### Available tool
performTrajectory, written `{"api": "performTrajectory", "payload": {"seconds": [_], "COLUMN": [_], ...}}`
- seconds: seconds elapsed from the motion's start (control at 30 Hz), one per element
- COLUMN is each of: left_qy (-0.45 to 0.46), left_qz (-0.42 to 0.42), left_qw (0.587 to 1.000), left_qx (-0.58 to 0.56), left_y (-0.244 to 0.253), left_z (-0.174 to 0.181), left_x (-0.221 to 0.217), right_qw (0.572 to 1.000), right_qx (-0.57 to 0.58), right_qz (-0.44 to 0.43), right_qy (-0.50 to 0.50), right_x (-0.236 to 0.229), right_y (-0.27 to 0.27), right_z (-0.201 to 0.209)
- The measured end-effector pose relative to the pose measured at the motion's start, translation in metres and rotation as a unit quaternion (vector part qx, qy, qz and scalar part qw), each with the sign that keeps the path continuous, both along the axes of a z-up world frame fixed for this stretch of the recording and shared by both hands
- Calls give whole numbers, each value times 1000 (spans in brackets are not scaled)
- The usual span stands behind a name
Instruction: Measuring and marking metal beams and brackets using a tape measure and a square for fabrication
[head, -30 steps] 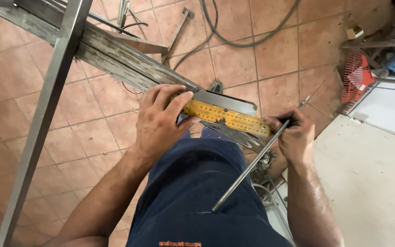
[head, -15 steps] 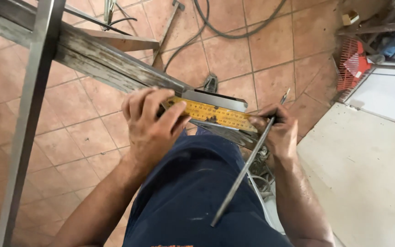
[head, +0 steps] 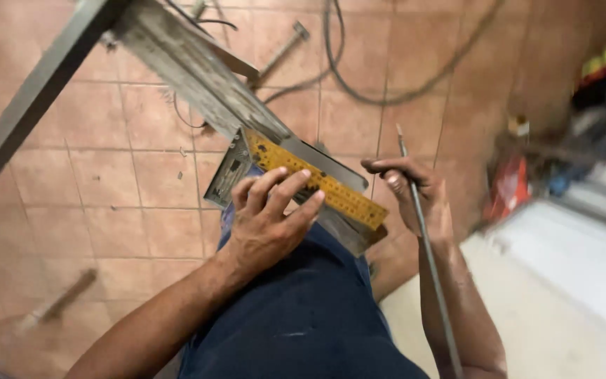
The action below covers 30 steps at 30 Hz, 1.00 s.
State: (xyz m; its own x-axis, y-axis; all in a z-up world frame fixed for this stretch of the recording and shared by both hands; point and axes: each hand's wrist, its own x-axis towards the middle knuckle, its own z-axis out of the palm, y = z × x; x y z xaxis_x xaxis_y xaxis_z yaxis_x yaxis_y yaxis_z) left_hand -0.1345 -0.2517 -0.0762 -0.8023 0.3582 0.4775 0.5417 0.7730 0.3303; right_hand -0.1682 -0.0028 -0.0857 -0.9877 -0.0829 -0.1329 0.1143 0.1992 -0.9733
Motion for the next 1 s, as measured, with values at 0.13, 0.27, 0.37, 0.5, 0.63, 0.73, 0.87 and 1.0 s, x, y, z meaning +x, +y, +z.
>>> {"api": "performTrajectory", "payload": {"seconds": [0.13,0.27,0.37,0.5,0.63,0.73,0.87,1.0], "left_qy": [-47,-50,-44,-86,-111,-144,-169,-187], "left_qz": [76,102,101,96,82,92,99,101], "left_qw": [996,991,991,991,990,985,981,977], "left_qx": [15,70,81,33,15,-1,-17,-29], "left_y": [20,26,17,5,-4,-5,-5,-4], "left_z": [-6,-4,-4,-7,5,9,9,16], "left_x": [20,16,16,18,16,16,17,13], "right_qw": [996,983,970,984,984,984,981,977], "right_qx": [9,4,-5,-13,-20,-36,-15,-23], "right_qz": [91,177,236,166,163,152,133,133], "right_qy": [-8,-39,-50,-62,-70,-82,-137,-168], "right_x": [-9,-12,-15,-28,-28,-29,-29,-34], "right_y": [9,9,-7,1,-19,-30,-42,-43], "right_z": [-8,-3,14,-5,-5,-13,-29,-44]}}
